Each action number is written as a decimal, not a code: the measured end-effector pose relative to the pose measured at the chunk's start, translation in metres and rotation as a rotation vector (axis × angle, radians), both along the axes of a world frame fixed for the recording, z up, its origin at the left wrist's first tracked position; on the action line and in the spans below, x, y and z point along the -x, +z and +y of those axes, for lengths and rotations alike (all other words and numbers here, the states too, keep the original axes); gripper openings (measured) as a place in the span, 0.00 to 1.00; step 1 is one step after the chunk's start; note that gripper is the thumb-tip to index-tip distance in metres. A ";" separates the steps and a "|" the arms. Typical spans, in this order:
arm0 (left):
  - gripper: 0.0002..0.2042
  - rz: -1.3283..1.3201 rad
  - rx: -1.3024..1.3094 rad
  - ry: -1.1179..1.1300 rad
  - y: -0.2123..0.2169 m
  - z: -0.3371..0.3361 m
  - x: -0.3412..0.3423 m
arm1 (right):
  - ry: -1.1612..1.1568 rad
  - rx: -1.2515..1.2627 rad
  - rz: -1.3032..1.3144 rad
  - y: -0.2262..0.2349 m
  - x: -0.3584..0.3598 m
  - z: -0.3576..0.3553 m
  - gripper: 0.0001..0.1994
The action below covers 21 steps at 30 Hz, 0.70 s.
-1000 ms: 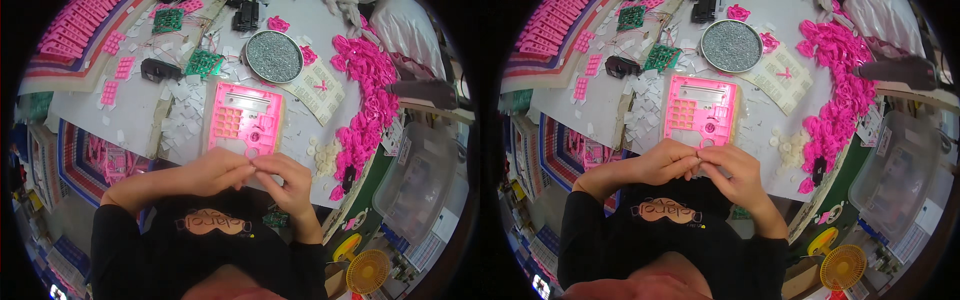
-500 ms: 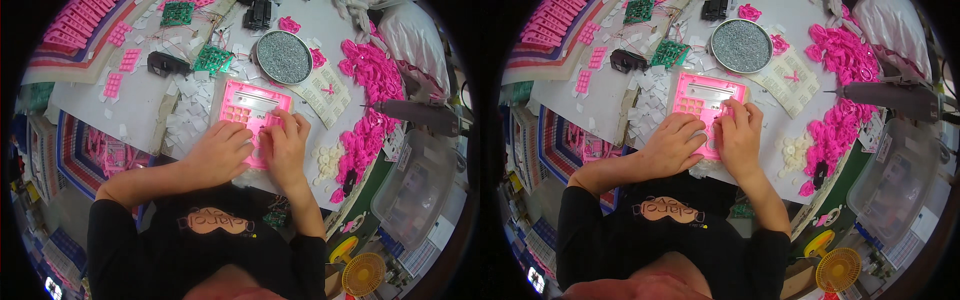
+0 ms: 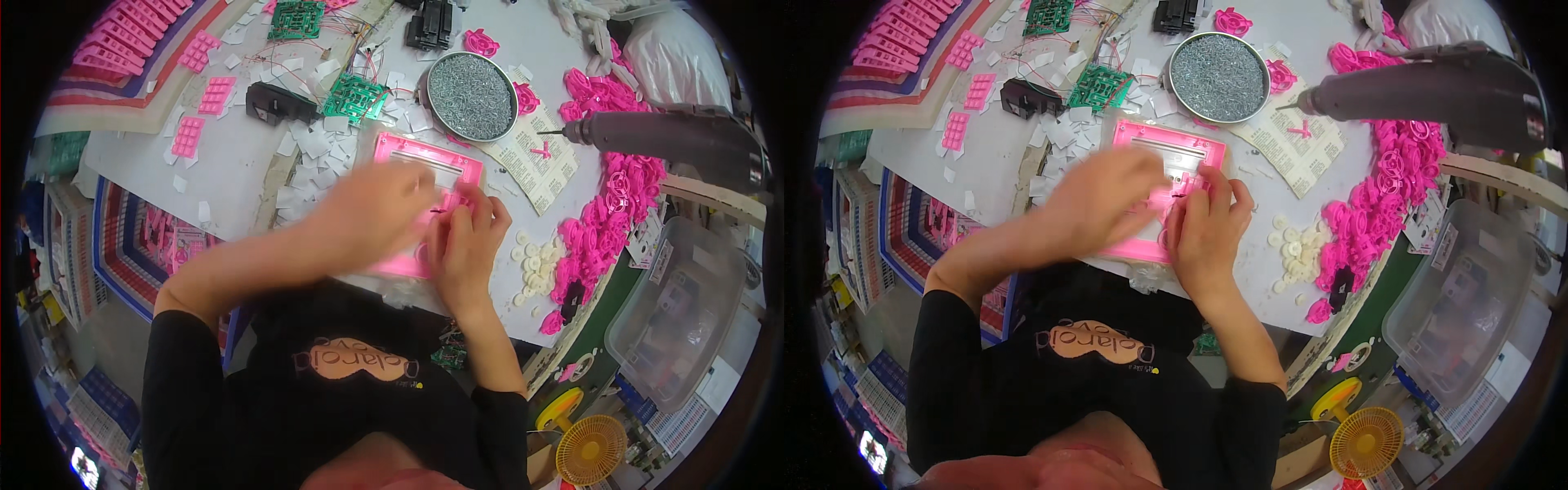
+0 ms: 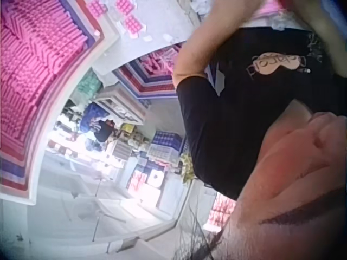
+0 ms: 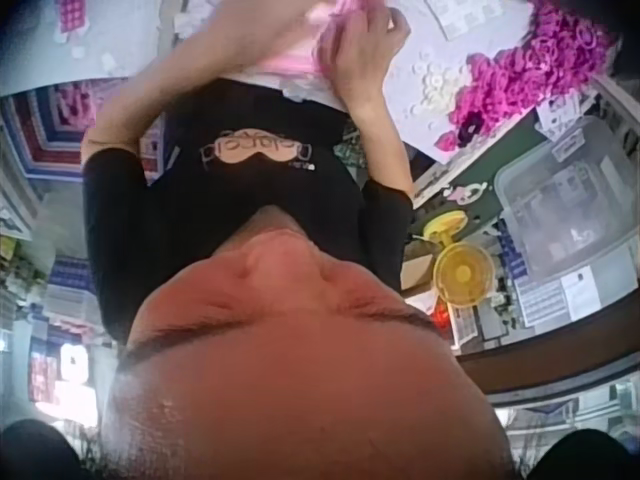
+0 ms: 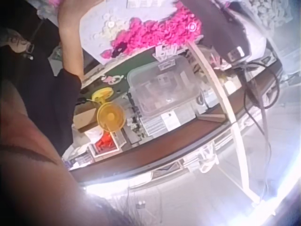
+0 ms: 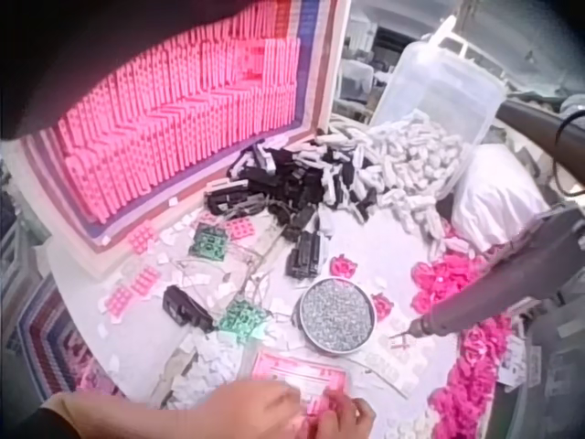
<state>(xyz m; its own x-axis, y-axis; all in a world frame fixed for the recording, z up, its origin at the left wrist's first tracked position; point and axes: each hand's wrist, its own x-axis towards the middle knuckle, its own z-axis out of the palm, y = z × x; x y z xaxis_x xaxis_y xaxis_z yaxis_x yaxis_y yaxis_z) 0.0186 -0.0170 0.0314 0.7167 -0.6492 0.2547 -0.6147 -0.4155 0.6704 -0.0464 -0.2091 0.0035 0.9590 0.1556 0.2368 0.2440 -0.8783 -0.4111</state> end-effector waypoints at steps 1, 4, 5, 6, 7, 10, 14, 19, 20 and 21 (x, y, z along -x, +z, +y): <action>0.13 0.000 0.014 0.058 0.000 -0.007 -0.022 | -0.028 -0.026 -0.003 -0.002 0.000 0.002 0.09; 0.07 -0.163 -0.042 0.195 -0.015 -0.038 -0.091 | -0.100 -0.066 -0.012 -0.006 0.006 0.005 0.08; 0.06 -0.222 -0.136 0.210 -0.026 -0.050 -0.110 | -0.127 -0.070 -0.014 -0.006 0.008 0.005 0.08; 0.06 -0.241 -0.234 0.165 -0.035 -0.058 -0.123 | -0.123 -0.064 -0.003 -0.005 0.009 0.005 0.08; 0.06 -0.258 -0.326 0.116 -0.044 -0.067 -0.132 | -0.124 -0.053 0.009 -0.004 0.009 0.003 0.08; 0.06 -0.299 -0.512 0.032 -0.051 -0.082 -0.145 | -0.119 -0.051 0.027 0.000 0.009 -0.004 0.09; 0.07 -0.401 -0.390 0.073 -0.054 -0.083 -0.140 | -0.127 -0.140 0.013 0.008 0.010 -0.013 0.11; 0.07 -0.382 -0.379 0.082 -0.043 -0.072 -0.134 | -0.231 -0.513 -0.643 0.025 -0.029 -0.112 0.18; 0.07 -0.420 -0.322 0.090 -0.043 -0.067 -0.131 | -0.393 -0.252 -0.865 0.054 -0.052 -0.128 0.21; 0.06 -0.323 -0.175 0.082 -0.042 -0.065 -0.124 | -0.514 -0.369 -0.903 0.077 -0.074 -0.143 0.23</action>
<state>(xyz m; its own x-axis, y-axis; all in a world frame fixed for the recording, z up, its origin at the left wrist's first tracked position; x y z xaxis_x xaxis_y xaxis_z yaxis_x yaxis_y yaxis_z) 0.1426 -0.0825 -0.0109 0.6689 -0.6468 0.3664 -0.7429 -0.5635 0.3614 0.0274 -0.3526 0.0800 0.3400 -0.4364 0.8330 0.2275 -0.8214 -0.5231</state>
